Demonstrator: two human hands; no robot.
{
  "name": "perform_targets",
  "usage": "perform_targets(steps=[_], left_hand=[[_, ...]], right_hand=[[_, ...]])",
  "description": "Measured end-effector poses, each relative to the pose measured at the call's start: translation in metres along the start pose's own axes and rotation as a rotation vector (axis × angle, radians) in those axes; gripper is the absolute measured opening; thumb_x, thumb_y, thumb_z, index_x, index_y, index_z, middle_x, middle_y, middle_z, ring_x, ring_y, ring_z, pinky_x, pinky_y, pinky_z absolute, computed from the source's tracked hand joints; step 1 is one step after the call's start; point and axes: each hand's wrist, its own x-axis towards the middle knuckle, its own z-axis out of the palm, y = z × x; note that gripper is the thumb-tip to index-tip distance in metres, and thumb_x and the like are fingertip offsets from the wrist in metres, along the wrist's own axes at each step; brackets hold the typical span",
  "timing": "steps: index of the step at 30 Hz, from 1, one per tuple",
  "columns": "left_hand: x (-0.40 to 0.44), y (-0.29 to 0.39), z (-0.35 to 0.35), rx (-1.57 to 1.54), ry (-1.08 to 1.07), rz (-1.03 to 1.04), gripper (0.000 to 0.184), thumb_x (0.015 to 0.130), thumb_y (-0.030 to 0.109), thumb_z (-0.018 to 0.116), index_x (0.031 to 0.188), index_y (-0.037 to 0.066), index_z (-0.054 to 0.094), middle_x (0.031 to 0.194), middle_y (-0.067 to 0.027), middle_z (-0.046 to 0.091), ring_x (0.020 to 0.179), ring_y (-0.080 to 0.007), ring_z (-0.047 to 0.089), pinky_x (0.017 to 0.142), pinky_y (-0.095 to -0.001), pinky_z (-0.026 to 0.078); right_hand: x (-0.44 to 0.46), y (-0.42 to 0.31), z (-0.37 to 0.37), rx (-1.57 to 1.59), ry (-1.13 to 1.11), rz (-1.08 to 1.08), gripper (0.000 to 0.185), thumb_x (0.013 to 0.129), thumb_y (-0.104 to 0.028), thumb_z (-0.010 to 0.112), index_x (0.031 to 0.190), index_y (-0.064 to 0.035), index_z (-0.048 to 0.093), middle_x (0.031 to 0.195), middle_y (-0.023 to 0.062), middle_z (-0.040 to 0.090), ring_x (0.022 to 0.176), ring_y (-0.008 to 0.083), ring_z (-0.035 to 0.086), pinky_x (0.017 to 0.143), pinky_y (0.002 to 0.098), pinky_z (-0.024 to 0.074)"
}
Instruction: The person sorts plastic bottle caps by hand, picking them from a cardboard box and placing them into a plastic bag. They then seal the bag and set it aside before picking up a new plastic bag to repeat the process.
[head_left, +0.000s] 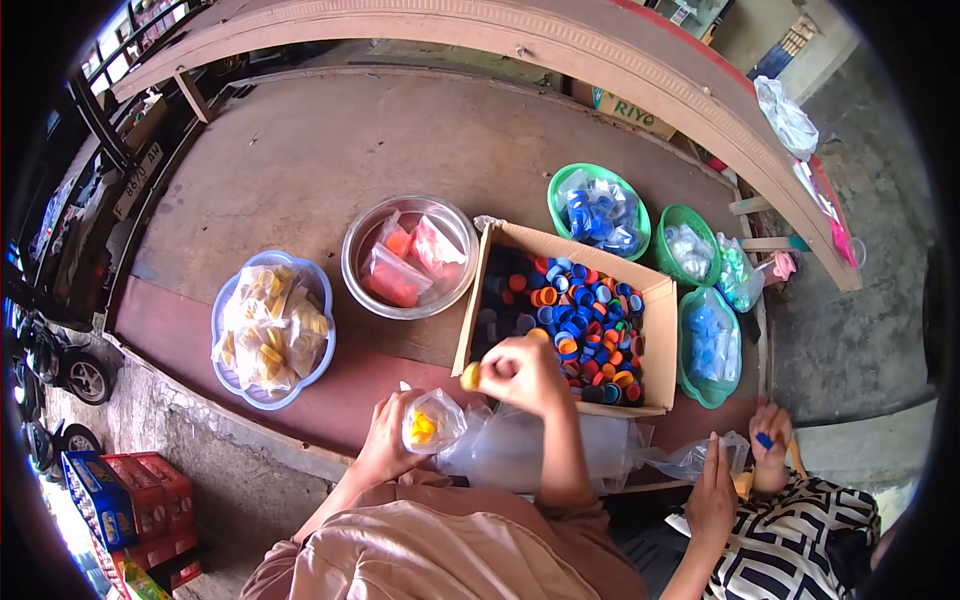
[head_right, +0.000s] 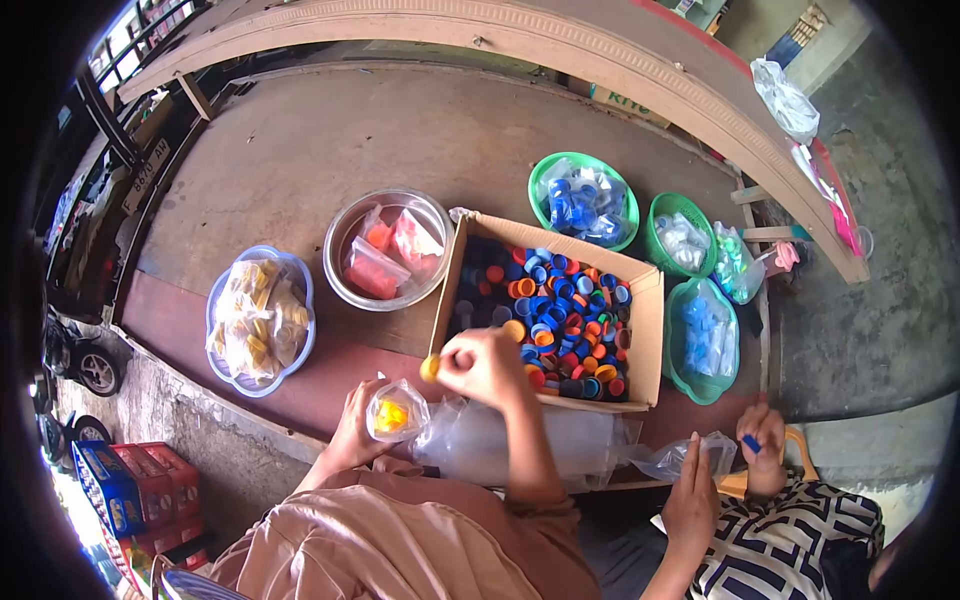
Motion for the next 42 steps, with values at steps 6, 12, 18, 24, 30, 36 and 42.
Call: perform_targets(steps=[6,12,18,24,30,36,42], left_hand=[[0.003,-0.001,-0.001,-0.002,-0.044,0.084,0.076,0.057,0.018,0.078,0.121,0.003,0.039,0.112,-0.0159,0.05,0.104,-0.0355,0.048,0.091,-0.0444,0.037],[-0.006,-0.005,-0.002,-0.032,-0.054,0.045,0.078,0.055,0.018,0.076,0.123,0.005,0.039,0.116,-0.0145,0.048,0.108,-0.0353,0.045,0.094,-0.0446,0.033],[-0.004,-0.003,-0.004,-0.052,-0.052,0.014,0.077,0.056,0.018,0.076,0.122,0.003,0.04,0.115,-0.015,0.048,0.107,-0.0354,0.045,0.094,-0.0444,0.033],[-0.003,-0.004,0.0,-0.014,-0.043,-0.015,0.076,0.057,0.018,0.076,0.121,0.003,0.04,0.114,-0.0149,0.049,0.106,-0.035,0.046,0.094,-0.0443,0.033],[-0.001,0.0,0.004,0.0,-0.053,0.019,0.075,0.057,0.018,0.077,0.121,0.003,0.041,0.113,-0.0142,0.05,0.106,-0.0339,0.047,0.094,-0.0445,0.033],[-0.002,0.001,0.001,0.008,-0.051,0.024,0.076,0.056,0.019,0.078,0.121,0.004,0.041,0.113,-0.014,0.05,0.106,-0.0339,0.047,0.094,-0.0449,0.033],[-0.001,0.0,0.003,-0.008,-0.039,0.018,0.075,0.057,0.018,0.077,0.121,0.004,0.041,0.113,-0.0136,0.05,0.105,-0.0344,0.047,0.093,-0.0447,0.034]], right_hand=[[-0.014,-0.024,0.027,0.072,-0.299,-0.223,0.02,0.065,-0.024,0.076,0.07,-0.0088,0.064,0.055,0.0032,0.053,0.051,0.0158,0.053,0.056,0.0296,0.0423],[0.047,0.071,-0.004,-0.477,-0.356,-0.063,0.042,0.059,-0.025,0.077,0.092,-0.0038,0.061,0.086,0.0113,0.061,0.077,0.0257,0.062,0.071,0.0354,0.0507],[0.039,0.102,0.041,-0.961,-0.515,0.028,0.093,0.05,-0.028,0.081,0.131,-0.0111,0.038,0.128,0.0183,0.036,0.117,0.0374,0.039,0.091,0.05,0.0407],[0.049,0.113,-0.003,-0.609,-0.261,0.124,0.053,0.05,-0.02,0.078,0.098,-0.0087,0.059,0.098,0.0126,0.057,0.09,0.0324,0.059,0.073,0.0413,0.0504],[0.052,0.132,-0.015,-0.461,0.088,0.214,0.022,0.058,-0.012,0.07,0.078,-0.0095,0.06,0.085,0.009,0.058,0.084,0.0301,0.058,0.072,0.0413,0.0487],[0.054,0.122,-0.014,-0.563,0.171,-0.056,0.012,0.057,-0.013,0.07,0.063,-0.0104,0.06,0.071,0.0091,0.055,0.072,0.0279,0.056,0.066,0.038,0.0463],[0.037,0.105,0.019,-0.447,-0.44,-0.097,0.026,0.053,-0.021,0.076,0.072,-0.0076,0.065,0.078,0.0116,0.06,0.074,0.0303,0.06,0.066,0.0388,0.0479]])
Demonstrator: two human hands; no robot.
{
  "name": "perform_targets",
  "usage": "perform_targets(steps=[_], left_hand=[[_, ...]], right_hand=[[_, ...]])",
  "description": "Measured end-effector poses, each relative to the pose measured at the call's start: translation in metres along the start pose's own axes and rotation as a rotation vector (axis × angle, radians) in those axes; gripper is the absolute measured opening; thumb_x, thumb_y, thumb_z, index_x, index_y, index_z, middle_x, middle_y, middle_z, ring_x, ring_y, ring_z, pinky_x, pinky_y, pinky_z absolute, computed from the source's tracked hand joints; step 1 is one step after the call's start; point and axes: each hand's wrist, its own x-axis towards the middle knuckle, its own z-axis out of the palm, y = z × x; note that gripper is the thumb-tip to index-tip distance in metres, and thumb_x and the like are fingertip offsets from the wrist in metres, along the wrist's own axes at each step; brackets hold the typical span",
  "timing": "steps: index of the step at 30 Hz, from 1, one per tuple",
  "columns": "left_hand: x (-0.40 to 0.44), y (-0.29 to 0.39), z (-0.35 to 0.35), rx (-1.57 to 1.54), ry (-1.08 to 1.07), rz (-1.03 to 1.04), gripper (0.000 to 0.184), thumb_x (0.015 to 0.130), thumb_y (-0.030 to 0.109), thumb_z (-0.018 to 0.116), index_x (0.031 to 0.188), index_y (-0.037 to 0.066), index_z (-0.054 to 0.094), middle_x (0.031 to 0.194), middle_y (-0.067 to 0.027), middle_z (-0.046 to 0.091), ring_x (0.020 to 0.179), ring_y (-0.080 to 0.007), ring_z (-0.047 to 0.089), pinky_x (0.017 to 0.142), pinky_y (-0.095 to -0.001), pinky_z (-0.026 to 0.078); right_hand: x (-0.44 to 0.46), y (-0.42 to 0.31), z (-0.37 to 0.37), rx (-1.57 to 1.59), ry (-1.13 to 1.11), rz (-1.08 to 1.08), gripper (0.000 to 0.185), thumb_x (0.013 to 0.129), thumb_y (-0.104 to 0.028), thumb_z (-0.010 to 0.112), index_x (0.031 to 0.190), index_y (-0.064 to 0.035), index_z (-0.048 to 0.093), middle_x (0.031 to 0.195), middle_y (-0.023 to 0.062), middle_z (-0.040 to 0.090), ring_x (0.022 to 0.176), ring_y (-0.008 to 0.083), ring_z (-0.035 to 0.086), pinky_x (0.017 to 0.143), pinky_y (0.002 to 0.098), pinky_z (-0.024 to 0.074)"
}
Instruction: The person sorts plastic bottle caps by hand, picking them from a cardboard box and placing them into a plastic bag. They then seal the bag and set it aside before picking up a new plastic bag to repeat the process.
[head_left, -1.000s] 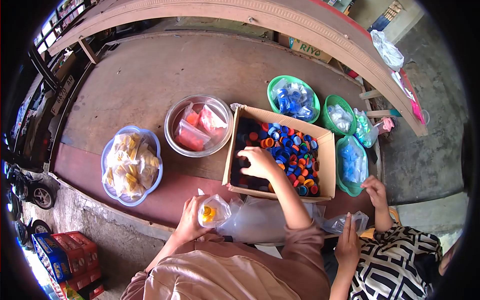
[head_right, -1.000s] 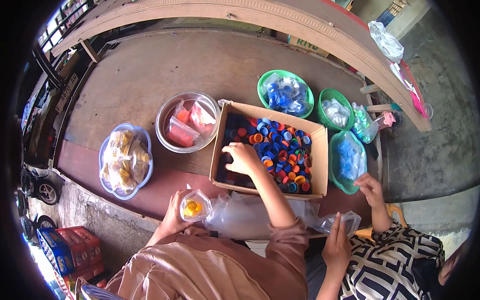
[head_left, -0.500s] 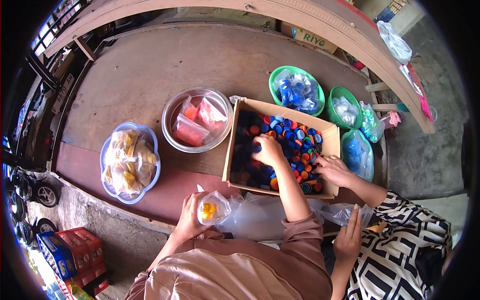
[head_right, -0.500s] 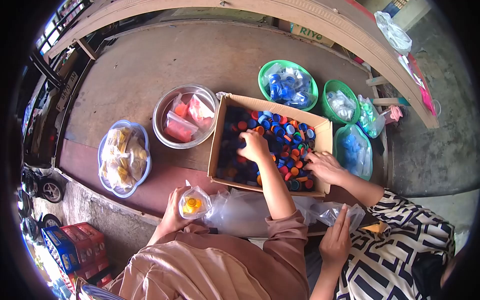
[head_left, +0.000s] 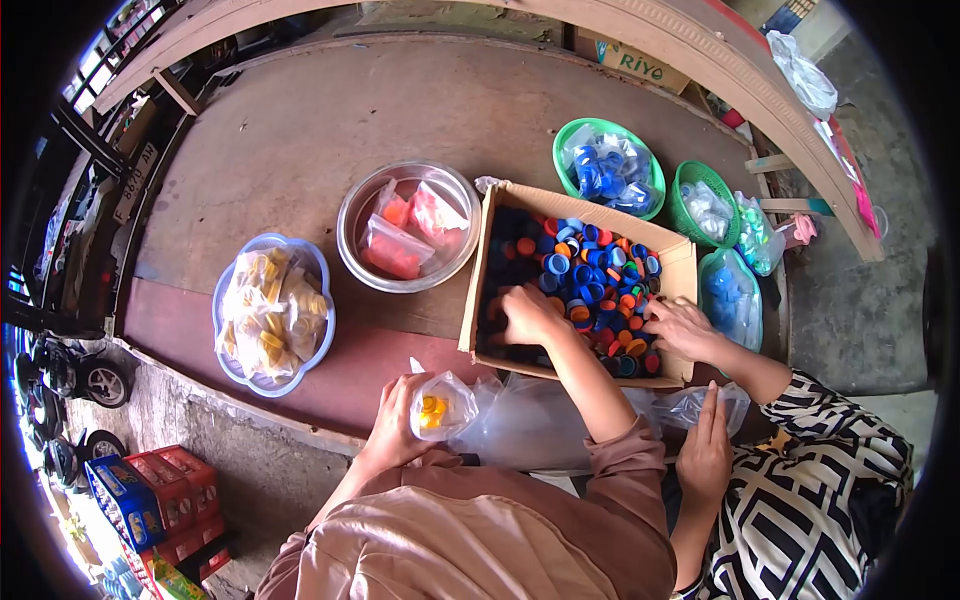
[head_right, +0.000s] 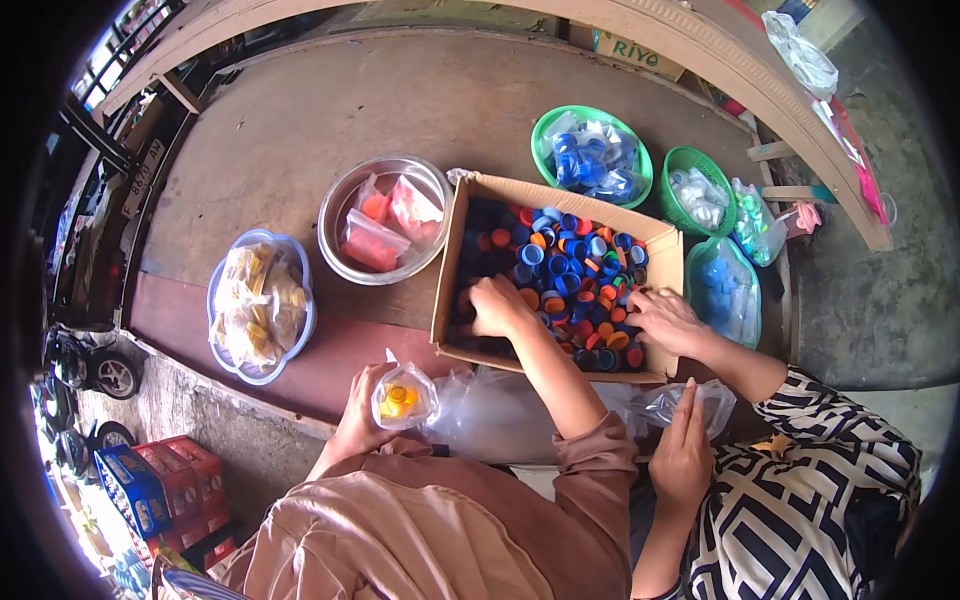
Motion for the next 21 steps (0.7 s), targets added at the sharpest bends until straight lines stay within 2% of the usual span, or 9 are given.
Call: perform_targets(steps=[3,6,7,10,12,14,16,17,21], left_hand=[[-0.001,0.001,0.0,0.007,0.002,-0.01,0.073,0.057,0.018,0.077,0.12,0.004,0.042,0.113,-0.0131,0.05,0.106,-0.0347,0.046,0.093,-0.0446,0.034],[0.0,0.002,-0.002,-0.01,0.001,-0.015,0.072,0.058,0.018,0.077,0.12,0.004,0.043,0.113,-0.0128,0.05,0.106,-0.0346,0.047,0.094,-0.0446,0.034],[0.001,0.001,-0.002,-0.01,0.0,-0.011,0.072,0.058,0.018,0.077,0.12,0.005,0.043,0.113,-0.0128,0.05,0.106,-0.0345,0.047,0.094,-0.0445,0.034],[-0.001,-0.002,0.0,-0.009,-0.001,-0.006,0.072,0.057,0.018,0.077,0.12,0.005,0.043,0.112,-0.0128,0.05,0.105,-0.0341,0.047,0.094,-0.0443,0.033],[0.0,-0.002,0.0,-0.002,-0.005,-0.004,0.072,0.057,0.018,0.077,0.12,0.005,0.043,0.112,-0.0127,0.05,0.105,-0.0336,0.047,0.094,-0.0441,0.033],[0.0,0.0,-0.001,0.004,-0.01,0.004,0.072,0.058,0.018,0.077,0.12,0.005,0.042,0.112,-0.0127,0.051,0.105,-0.0327,0.048,0.093,-0.0437,0.033],[0.001,0.002,-0.003,-0.014,-0.011,0.011,0.072,0.058,0.018,0.077,0.12,0.005,0.042,0.112,-0.0128,0.051,0.105,-0.0324,0.048,0.093,-0.0436,0.033],[0.001,0.001,-0.002,-0.004,-0.012,0.01,0.072,0.058,0.017,0.077,0.12,0.004,0.042,0.112,-0.0129,0.051,0.105,-0.0324,0.048,0.093,-0.0436,0.033],[0.0,-0.002,-0.002,0.0,-0.002,0.005,0.074,0.057,0.017,0.078,0.12,0.004,0.042,0.113,-0.0131,0.051,0.106,-0.0331,0.048,0.094,-0.0441,0.033]], right_hand=[[0.005,0.008,0.013,-0.263,0.033,-0.034,0.022,0.055,-0.015,0.072,0.072,-0.0071,0.062,0.079,0.0113,0.058,0.076,0.0316,0.059,0.069,0.0429,0.0462],[0.008,0.008,0.009,-0.337,0.256,-0.009,0.018,0.058,-0.007,0.066,0.074,-0.0065,0.059,0.077,0.0114,0.055,0.075,0.0312,0.058,0.07,0.0458,0.0444],[0.006,0.005,0.002,-0.342,0.367,-0.044,0.016,0.06,0.001,0.06,0.075,-0.0059,0.057,0.074,0.011,0.052,0.072,0.0304,0.057,0.066,0.0442,0.0447],[0.008,-0.001,-0.005,-0.283,0.53,0.156,0.015,0.06,0.004,0.057,0.071,-0.0054,0.055,0.073,0.0108,0.052,0.071,0.0296,0.057,0.063,0.0411,0.0452],[0.009,0.002,-0.009,-0.24,0.584,0.138,0.012,0.062,0.006,0.054,0.066,-0.0057,0.052,0.069,0.0109,0.05,0.067,0.0301,0.057,0.059,0.0419,0.0452],[0.006,0.002,-0.009,-0.125,0.48,0.11,0.009,0.063,0.003,0.055,0.065,-0.0058,0.055,0.071,0.0115,0.053,0.066,0.0318,0.058,0.058,0.0436,0.0463],[0.001,0.004,-0.007,0.007,0.221,0.068,0.007,0.062,-0.002,0.057,0.066,-0.006,0.06,0.073,0.0126,0.06,0.068,0.0338,0.06,0.059,0.0427,0.0488],[0.0,0.006,-0.006,0.074,-0.03,0.216,0.011,0.06,-0.009,0.062,0.07,-0.0067,0.066,0.074,0.0151,0.064,0.073,0.0341,0.062,0.064,0.0404,0.0509],[-0.001,-0.004,-0.005,-0.234,-0.261,0.294,0.019,0.06,-0.014,0.066,0.077,-0.0056,0.069,0.076,0.0195,0.064,0.075,0.0341,0.064,0.066,0.041,0.0519]])
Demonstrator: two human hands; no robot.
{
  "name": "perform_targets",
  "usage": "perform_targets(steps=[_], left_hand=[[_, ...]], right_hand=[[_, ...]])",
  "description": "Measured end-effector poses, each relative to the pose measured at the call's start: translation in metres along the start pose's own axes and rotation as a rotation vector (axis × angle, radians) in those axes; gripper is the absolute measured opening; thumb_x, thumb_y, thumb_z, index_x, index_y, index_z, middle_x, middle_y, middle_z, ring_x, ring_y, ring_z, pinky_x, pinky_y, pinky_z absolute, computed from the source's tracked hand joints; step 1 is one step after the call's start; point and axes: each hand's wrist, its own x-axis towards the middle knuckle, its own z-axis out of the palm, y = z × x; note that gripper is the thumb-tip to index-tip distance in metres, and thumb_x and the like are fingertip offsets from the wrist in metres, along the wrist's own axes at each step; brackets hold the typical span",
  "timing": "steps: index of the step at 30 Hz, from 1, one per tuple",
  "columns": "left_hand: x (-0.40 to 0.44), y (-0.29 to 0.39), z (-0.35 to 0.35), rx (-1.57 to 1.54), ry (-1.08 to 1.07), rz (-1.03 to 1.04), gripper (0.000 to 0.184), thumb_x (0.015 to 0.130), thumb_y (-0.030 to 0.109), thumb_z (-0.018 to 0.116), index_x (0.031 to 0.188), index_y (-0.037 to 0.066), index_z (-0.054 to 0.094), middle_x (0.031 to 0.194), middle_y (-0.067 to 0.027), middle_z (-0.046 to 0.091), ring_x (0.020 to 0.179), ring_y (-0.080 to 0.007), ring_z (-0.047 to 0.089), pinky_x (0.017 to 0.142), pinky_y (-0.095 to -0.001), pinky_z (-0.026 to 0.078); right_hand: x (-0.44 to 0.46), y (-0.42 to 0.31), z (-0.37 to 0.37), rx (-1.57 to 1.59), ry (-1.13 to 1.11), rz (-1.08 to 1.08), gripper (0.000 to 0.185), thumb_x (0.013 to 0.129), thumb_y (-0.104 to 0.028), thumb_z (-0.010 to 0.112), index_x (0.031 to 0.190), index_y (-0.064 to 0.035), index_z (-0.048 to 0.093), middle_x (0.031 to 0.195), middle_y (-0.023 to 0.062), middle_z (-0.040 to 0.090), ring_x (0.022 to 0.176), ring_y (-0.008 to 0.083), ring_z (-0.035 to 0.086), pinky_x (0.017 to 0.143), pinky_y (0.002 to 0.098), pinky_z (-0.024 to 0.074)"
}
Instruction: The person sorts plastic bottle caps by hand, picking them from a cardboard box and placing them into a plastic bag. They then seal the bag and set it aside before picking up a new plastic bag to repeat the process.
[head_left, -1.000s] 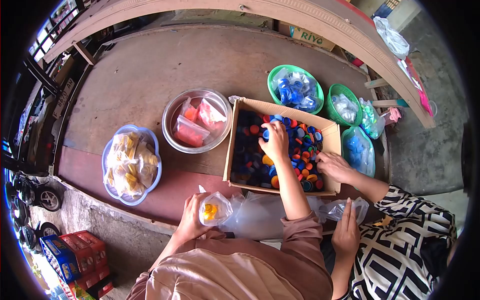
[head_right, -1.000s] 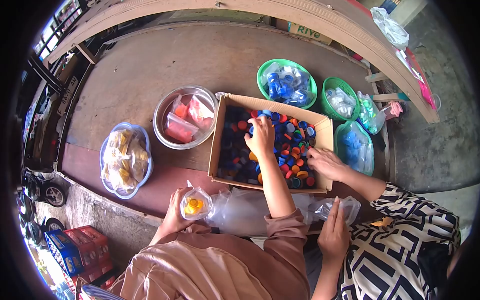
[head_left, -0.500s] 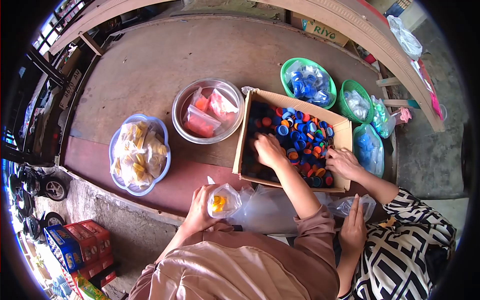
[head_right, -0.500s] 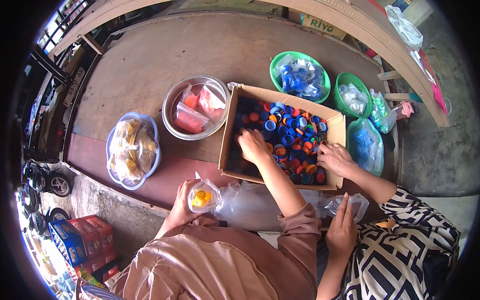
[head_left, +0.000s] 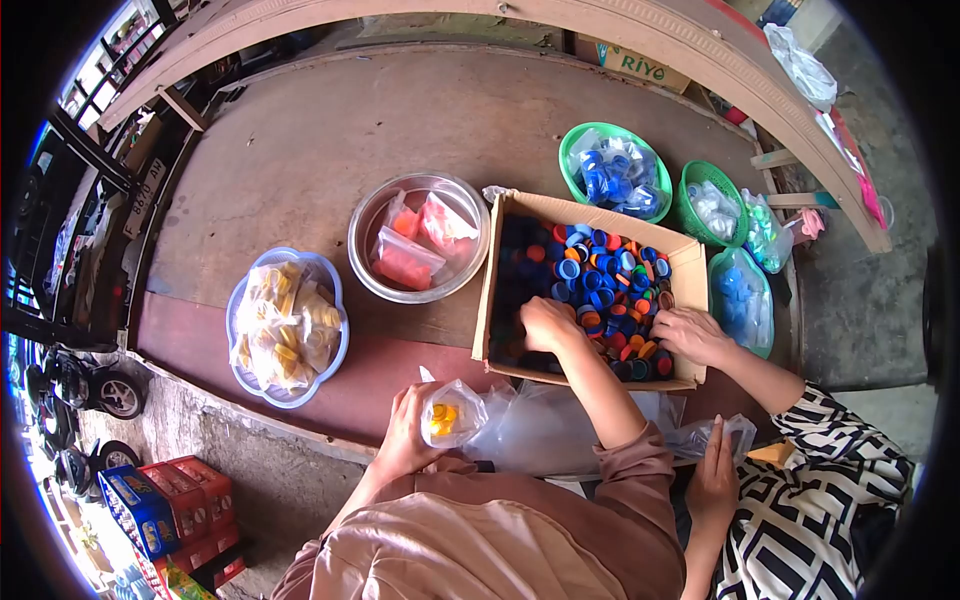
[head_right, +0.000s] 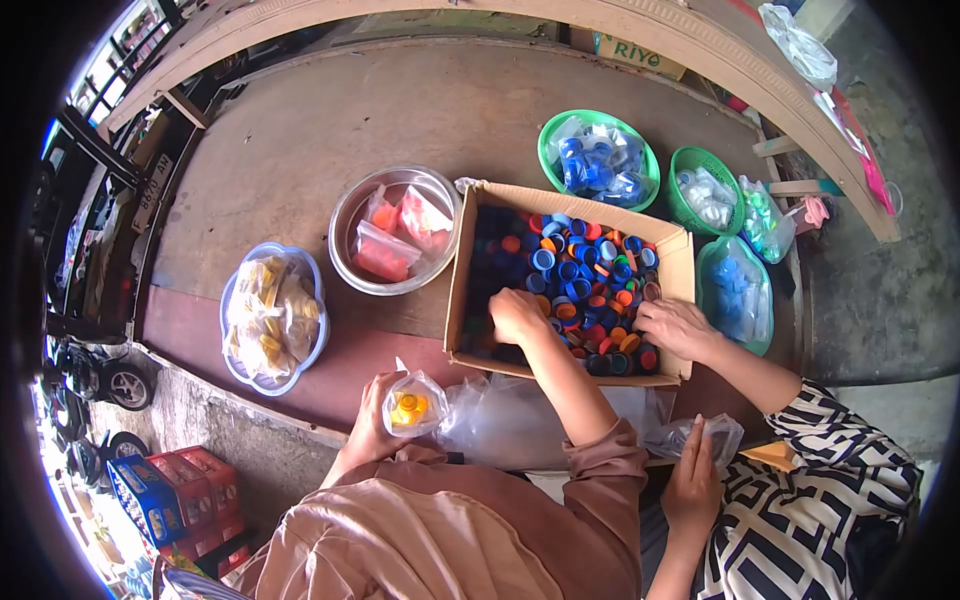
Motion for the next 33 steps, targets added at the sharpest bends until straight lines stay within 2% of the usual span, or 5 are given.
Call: perform_targets(steps=[12,18,24,27,33], left_hand=[[-0.002,0.001,0.001,0.006,-0.001,0.015,0.074,0.057,0.018,0.078,0.12,0.003,0.041,0.113,-0.0139,0.05,0.106,-0.033,0.048,0.094,-0.0446,0.033],[0.001,0.0,0.002,0.012,0.004,0.012,0.074,0.059,0.019,0.077,0.12,0.003,0.04,0.113,-0.014,0.05,0.106,-0.0324,0.048,0.095,-0.0449,0.032],[0.003,-0.001,0.003,0.004,0.009,0.028,0.075,0.059,0.02,0.077,0.122,0.003,0.04,0.114,-0.0147,0.049,0.106,-0.0326,0.047,0.094,-0.0451,0.032],[0.002,-0.003,0.003,0.008,0.012,0.016,0.076,0.059,0.021,0.077,0.122,0.002,0.039,0.115,-0.015,0.049,0.106,-0.0326,0.047,0.094,-0.0452,0.032],[0.001,0.0,0.0,-0.004,-0.015,0.042,0.077,0.058,0.02,0.076,0.122,0.002,0.039,0.114,-0.0151,0.049,0.107,-0.0338,0.046,0.094,-0.0454,0.032]], right_hand=[[0.001,0.022,0.002,0.427,0.209,-0.047,0.014,0.065,-0.013,0.063,0.076,-0.0072,0.069,0.08,0.0154,0.065,0.077,0.0306,0.063,0.069,0.0375,0.0513],[-0.058,-0.054,-0.043,0.832,0.633,-0.373,0.01,0.064,0.0,0.068,0.072,-0.0049,0.064,0.065,0.0028,0.054,0.054,0.01,0.05,0.05,0.0226,0.0396],[-0.079,-0.102,-0.021,0.5,0.579,-0.681,0.016,0.068,-0.019,0.069,0.076,-0.0054,0.065,0.074,0.0082,0.06,0.063,0.0209,0.06,0.055,0.0312,0.0478],[-0.068,-0.071,-0.034,0.753,0.427,-0.343,0.017,0.069,-0.021,0.068,0.077,-0.0061,0.067,0.072,0.0097,0.06,0.062,0.0246,0.059,0.057,0.0341,0.0484],[-0.006,-0.022,-0.022,-0.076,0.013,0.111,0.014,0.064,-0.006,0.06,0.076,-0.0028,0.067,0.085,0.0166,0.065,0.08,0.032,0.064,0.066,0.0391,0.0527]])
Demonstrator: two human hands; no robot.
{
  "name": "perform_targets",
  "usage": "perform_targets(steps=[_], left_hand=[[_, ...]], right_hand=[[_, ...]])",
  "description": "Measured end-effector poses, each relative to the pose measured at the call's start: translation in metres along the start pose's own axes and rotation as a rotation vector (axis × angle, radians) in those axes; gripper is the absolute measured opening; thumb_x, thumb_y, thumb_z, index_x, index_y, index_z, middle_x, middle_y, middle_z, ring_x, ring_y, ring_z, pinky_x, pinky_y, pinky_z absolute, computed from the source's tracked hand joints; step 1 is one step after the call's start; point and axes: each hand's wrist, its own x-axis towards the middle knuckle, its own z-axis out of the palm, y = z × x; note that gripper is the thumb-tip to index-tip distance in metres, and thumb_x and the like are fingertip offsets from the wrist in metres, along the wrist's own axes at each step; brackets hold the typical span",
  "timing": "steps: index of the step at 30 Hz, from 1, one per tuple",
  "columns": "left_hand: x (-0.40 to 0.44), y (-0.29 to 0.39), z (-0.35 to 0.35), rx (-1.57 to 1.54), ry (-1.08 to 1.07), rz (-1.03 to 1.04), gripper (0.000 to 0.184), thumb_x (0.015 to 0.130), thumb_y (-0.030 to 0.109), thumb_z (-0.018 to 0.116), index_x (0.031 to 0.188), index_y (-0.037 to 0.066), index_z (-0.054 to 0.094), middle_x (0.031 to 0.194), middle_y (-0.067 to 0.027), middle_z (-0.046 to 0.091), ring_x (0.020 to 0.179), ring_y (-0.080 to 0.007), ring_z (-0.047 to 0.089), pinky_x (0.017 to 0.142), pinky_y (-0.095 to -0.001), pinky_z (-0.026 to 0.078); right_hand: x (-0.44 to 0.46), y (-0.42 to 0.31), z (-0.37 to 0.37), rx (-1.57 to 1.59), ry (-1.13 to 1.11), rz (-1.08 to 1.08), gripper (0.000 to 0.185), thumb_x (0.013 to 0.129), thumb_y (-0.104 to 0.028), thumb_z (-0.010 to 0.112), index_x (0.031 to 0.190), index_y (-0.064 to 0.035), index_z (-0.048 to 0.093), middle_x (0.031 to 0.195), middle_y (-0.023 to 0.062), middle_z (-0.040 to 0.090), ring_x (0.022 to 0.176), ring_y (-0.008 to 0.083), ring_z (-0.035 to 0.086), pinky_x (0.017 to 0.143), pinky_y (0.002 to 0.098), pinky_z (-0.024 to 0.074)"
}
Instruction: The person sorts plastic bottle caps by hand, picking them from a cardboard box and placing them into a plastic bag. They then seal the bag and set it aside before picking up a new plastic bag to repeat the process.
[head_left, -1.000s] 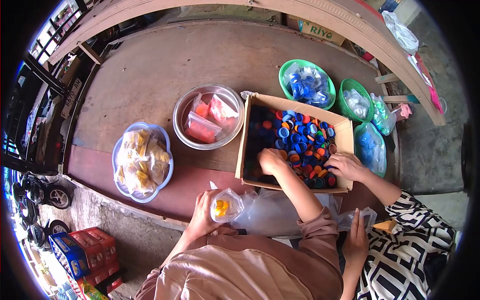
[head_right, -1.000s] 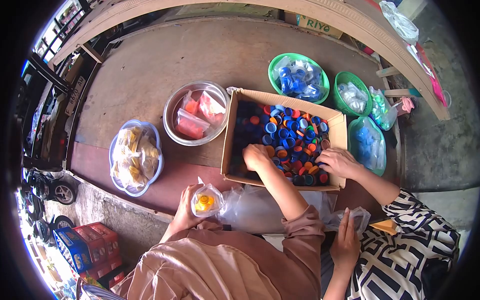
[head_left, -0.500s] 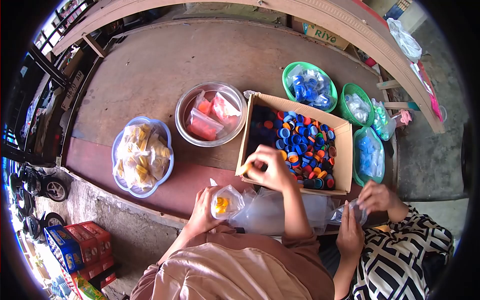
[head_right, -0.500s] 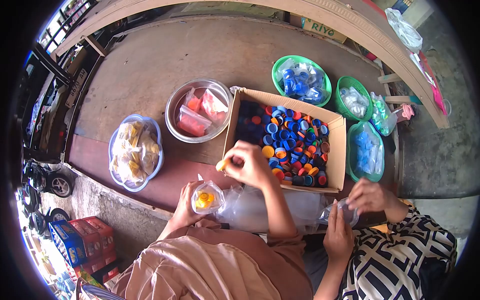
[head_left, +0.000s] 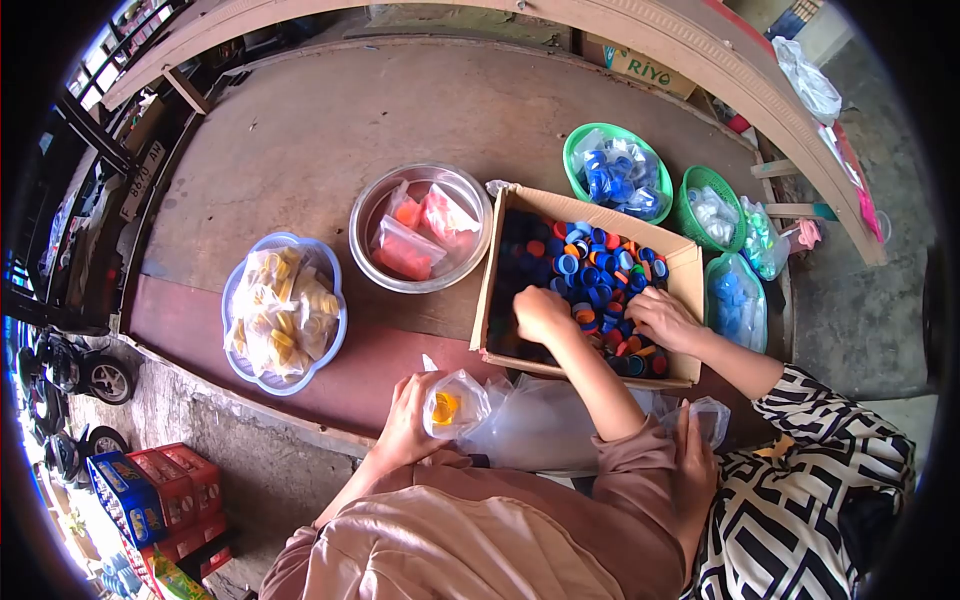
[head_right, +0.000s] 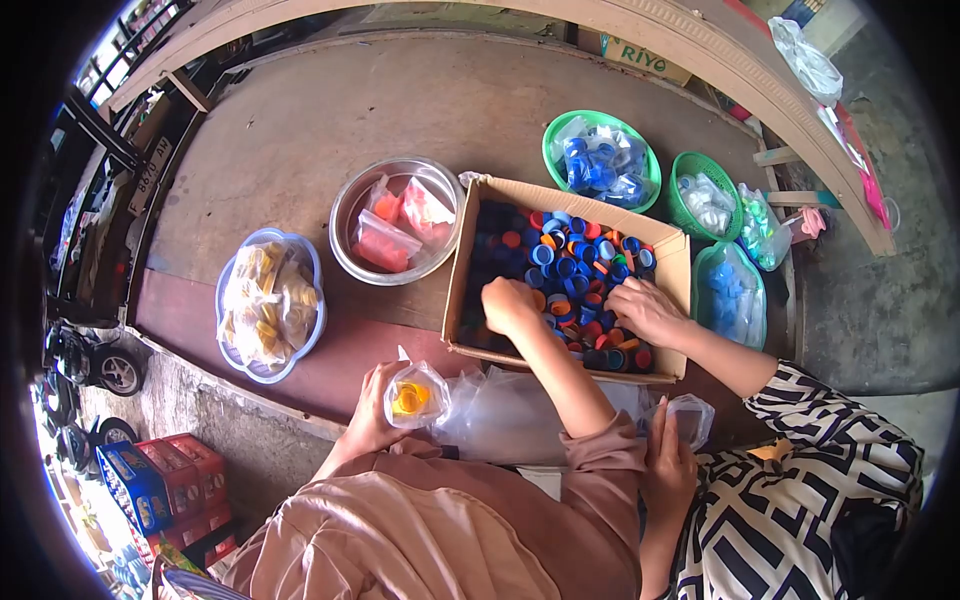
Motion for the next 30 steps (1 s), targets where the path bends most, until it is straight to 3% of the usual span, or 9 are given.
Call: perform_targets(steps=[2,7,10,11,16,20,22,27,30], left_hand=[[0.0,0.002,-0.002,-0.025,-0.002,-0.016,0.077,0.057,0.019,0.076,0.122,0.002,0.039,0.114,-0.0151,0.049,0.107,-0.0343,0.046,0.094,-0.0456,0.032],[-0.005,-0.002,-0.003,0.0,0.024,-0.049,0.077,0.057,0.017,0.077,0.122,0.003,0.039,0.114,-0.0167,0.048,0.108,-0.036,0.045,0.093,-0.0457,0.035],[-0.003,-0.001,-0.007,0.001,0.047,-0.035,0.075,0.058,0.018,0.077,0.122,0.003,0.04,0.114,-0.0156,0.049,0.107,-0.0353,0.046,0.093,-0.0454,0.033],[-0.004,-0.001,-0.007,-0.001,0.061,-0.031,0.075,0.058,0.019,0.076,0.121,0.003,0.04,0.113,-0.0146,0.049,0.106,-0.0345,0.046,0.094,-0.0453,0.032],[-0.002,-0.004,-0.005,0.019,0.037,-0.038,0.076,0.057,0.016,0.078,0.122,0.004,0.04,0.113,-0.0165,0.049,0.107,-0.0367,0.046,0.091,-0.0447,0.038],[-0.001,-0.005,-0.001,0.033,0.037,-0.011,0.076,0.057,0.016,0.079,0.121,0.004,0.041,0.112,-0.0163,0.05,0.105,-0.0367,0.047,0.089,-0.0447,0.039],[0.0,-0.004,-0.001,0.019,0.034,-0.006,0.076,0.057,0.017,0.079,0.121,0.004,0.041,0.112,-0.0164,0.05,0.104,-0.0367,0.048,0.089,-0.0445,0.039],[0.0,-0.003,-0.001,-0.008,0.05,0.009,0.074,0.058,0.02,0.077,0.12,0.004,0.041,0.113,-0.0126,0.05,0.104,-0.0306,0.049,0.092,-0.0445,0.033],[0.001,-0.002,-0.001,-0.005,0.042,0.037,0.074,0.058,0.02,0.078,0.12,0.004,0.041,0.112,-0.0125,0.051,0.103,-0.0305,0.049,0.091,-0.0445,0.034]], right_hand=[[0.03,0.001,0.048,-0.014,0.11,-0.065,0.013,0.065,-0.005,0.06,0.075,-0.0027,0.067,0.082,0.0194,0.064,0.08,0.0325,0.064,0.065,0.0403,0.0531],[0.026,0.007,0.041,-0.077,0.119,-0.177,0.012,0.064,-0.002,0.059,0.072,-0.0031,0.068,0.078,0.0175,0.065,0.078,0.0322,0.065,0.065,0.0383,0.0527],[0.009,0.029,0.024,0.317,0.088,-0.159,0.015,0.063,-0.004,0.062,0.076,-0.0036,0.069,0.075,0.0181,0.064,0.072,0.0316,0.064,0.064,0.0373,0.0516],[0.004,0.033,0.02,0.487,0.131,-0.2,0.017,0.066,-0.003,0.065,0.083,-0.0035,0.069,0.068,0.0115,0.065,0.062,0.0192,0.063,0.057,0.0296,0.0484],[-0.038,0.013,0.008,1.314,0.156,-0.325,0.014,0.078,0.004,0.06,0.088,-0.0028,0.067,0.068,-0.0042,0.059,0.062,-0.0003,0.049,0.053,0.016,0.0375],[-0.057,-0.008,0.026,1.737,0.342,-0.395,0.02,0.074,0.009,0.058,0.09,-0.0016,0.064,0.078,-0.0008,0.063,0.07,0.0051,0.057,0.063,0.0183,0.0446],[-0.07,-0.024,0.027,1.626,0.492,-0.376,0.018,0.07,0.007,0.061,0.085,-0.0023,0.065,0.076,0.001,0.062,0.065,0.0066,0.056,0.06,0.0205,0.0452],[-0.087,-0.079,0.017,0.786,0.613,-0.499,0.007,0.069,-0.007,0.069,0.074,-0.0056,0.065,0.06,0.0054,0.055,0.053,0.0173,0.053,0.051,0.0284,0.0429],[-0.088,-0.095,0.028,0.698,0.695,-0.526,0.008,0.07,-0.011,0.068,0.07,-0.0063,0.062,0.061,0.0045,0.054,0.054,0.0186,0.053,0.052,0.0315,0.0443]])
